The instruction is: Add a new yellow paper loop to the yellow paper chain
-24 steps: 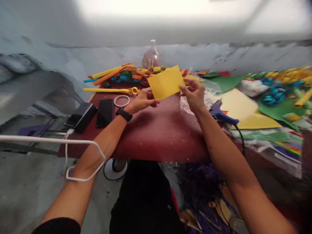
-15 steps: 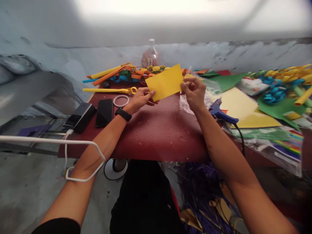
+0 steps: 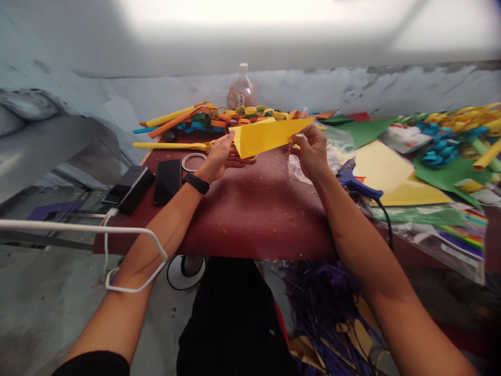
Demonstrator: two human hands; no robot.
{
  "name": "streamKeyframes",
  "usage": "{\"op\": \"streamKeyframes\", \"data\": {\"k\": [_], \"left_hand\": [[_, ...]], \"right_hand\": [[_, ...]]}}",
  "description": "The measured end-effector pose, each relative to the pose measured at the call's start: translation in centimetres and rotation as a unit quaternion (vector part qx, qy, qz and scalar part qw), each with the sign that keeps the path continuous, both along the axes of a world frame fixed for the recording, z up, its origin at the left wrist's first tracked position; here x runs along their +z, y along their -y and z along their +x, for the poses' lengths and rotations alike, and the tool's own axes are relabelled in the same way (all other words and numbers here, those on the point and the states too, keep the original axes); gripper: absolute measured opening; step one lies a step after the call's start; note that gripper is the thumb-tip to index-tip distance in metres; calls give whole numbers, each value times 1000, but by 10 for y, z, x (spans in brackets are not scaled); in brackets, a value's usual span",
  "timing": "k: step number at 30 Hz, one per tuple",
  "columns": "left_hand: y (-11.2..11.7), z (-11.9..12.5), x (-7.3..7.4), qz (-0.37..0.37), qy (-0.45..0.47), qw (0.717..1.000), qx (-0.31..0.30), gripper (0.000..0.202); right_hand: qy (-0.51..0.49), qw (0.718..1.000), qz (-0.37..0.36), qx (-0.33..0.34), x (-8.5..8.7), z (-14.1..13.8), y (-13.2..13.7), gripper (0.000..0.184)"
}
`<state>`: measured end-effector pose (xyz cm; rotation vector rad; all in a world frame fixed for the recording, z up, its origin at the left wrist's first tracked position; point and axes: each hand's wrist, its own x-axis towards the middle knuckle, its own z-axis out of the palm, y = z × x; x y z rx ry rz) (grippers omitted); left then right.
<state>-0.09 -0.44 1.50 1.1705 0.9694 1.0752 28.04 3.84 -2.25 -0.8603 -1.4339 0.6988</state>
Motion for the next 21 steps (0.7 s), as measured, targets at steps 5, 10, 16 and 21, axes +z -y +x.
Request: {"op": "streamKeyframes", "data": {"k": [5,10,16,21], "left_hand": [[-3,-4,-2,-8,-9,1000,2,55],[-14,-20,-2,66,-25,996,55,65],[-10,-27,3,175,-88,977,-86,47],[-3,-21,1,155,-145,959,-189,44]], "right_hand": [[-33,999,-4,33,12,-8,12,41],[-79,989,-54,116,25,-12,27,55],[-61,949,-142,275,33,-23,51,57],[-23,947,-153,282,27,-38,57,50]]}}
